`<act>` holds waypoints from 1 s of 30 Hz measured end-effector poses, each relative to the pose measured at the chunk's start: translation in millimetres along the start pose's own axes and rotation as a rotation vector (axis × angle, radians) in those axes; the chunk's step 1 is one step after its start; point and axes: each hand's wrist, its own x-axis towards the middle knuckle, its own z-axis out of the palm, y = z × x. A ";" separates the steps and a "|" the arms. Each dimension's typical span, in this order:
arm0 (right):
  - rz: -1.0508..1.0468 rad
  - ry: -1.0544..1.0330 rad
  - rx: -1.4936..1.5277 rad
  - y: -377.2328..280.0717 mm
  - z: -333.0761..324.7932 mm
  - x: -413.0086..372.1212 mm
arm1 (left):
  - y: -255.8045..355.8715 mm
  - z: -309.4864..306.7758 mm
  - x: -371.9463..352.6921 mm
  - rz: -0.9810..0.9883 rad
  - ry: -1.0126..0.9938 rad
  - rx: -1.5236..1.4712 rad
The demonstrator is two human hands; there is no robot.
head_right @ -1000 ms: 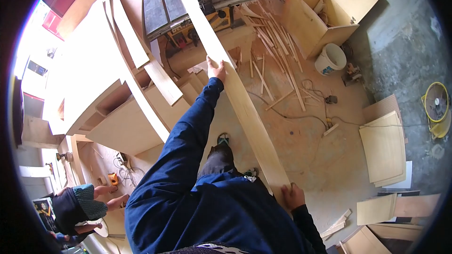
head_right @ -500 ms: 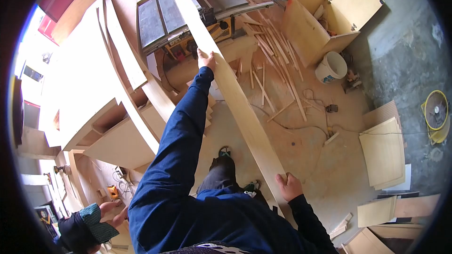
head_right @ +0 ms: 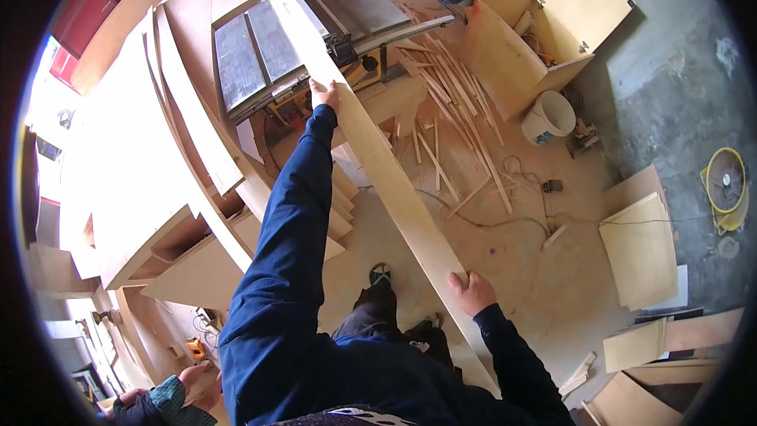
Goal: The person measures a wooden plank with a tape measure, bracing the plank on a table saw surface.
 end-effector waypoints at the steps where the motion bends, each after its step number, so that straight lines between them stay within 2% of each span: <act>1: -0.016 0.013 -0.048 5.5 4.9 0.5 | 3.3 -0.6 -8.1 0.034 0.093 0.207; 2: -0.018 0.014 -0.048 7.4 7.5 2.4 | 11.2 -2.3 -21.7 0.035 0.095 0.206; 4: -0.008 0.019 -0.074 6.7 8.8 4.6 | 29.4 -10.1 -71.6 -0.336 0.059 0.250; 5: 0.037 -0.063 -0.087 4.5 5.1 6.6 | 42.0 -18.0 -111.5 -0.321 0.056 0.305; 8: 0.063 -0.076 -0.026 -2.0 -0.2 8.4 | 48.8 -36.6 -235.7 -0.188 -0.042 0.387; 10: 0.021 -0.069 -0.022 2.9 5.5 18.1 | 47.8 -44.8 -307.1 -0.149 -0.114 0.300; 12: 0.012 -0.070 -0.018 7.2 4.5 16.9 | 24.5 -38.7 -340.5 -0.065 -0.143 0.194; 13: 0.002 -0.139 -0.016 7.2 -1.4 18.8 | 34.8 -43.4 -343.3 -0.055 -0.134 0.188; 14: -0.007 -0.209 -0.015 9.3 -5.9 13.6 | 46.2 -45.9 -344.7 -0.151 -0.165 0.213; 16: -0.140 -0.245 0.331 19.0 -32.2 -18.5 | 38.5 -42.6 -341.7 -0.123 -0.149 0.160; 17: -0.049 -0.298 0.370 57.2 -23.1 -31.1 | 33.6 -42.4 -340.0 -0.122 -0.149 0.161; 19: 0.098 -0.364 0.338 127.5 -22.6 -91.0 | 26.8 -38.0 -334.2 0.022 -0.085 0.094; 20: 0.042 -0.370 0.558 180.3 -6.3 -123.9 | 26.0 -37.7 -334.1 0.020 -0.081 0.091; 21: 0.041 -0.359 0.335 196.7 -20.7 -161.6 | 26.5 -37.0 -333.1 -0.006 -0.092 0.088; 22: 0.189 -0.426 0.336 241.8 -11.2 -190.2 | 25.5 -36.9 -333.9 -0.033 -0.106 0.088; 24: 0.207 -0.348 0.058 252.4 -21.6 -246.7 | 16.5 -34.0 -330.1 0.020 -0.082 0.069; 27: 0.277 -0.245 0.123 237.6 -22.5 -258.6 | 18.5 -33.4 -331.3 -0.077 -0.075 0.167; 30: 0.279 -0.255 0.056 220.3 -29.8 -245.8 | 20.9 -30.4 -320.9 -0.078 -0.042 0.206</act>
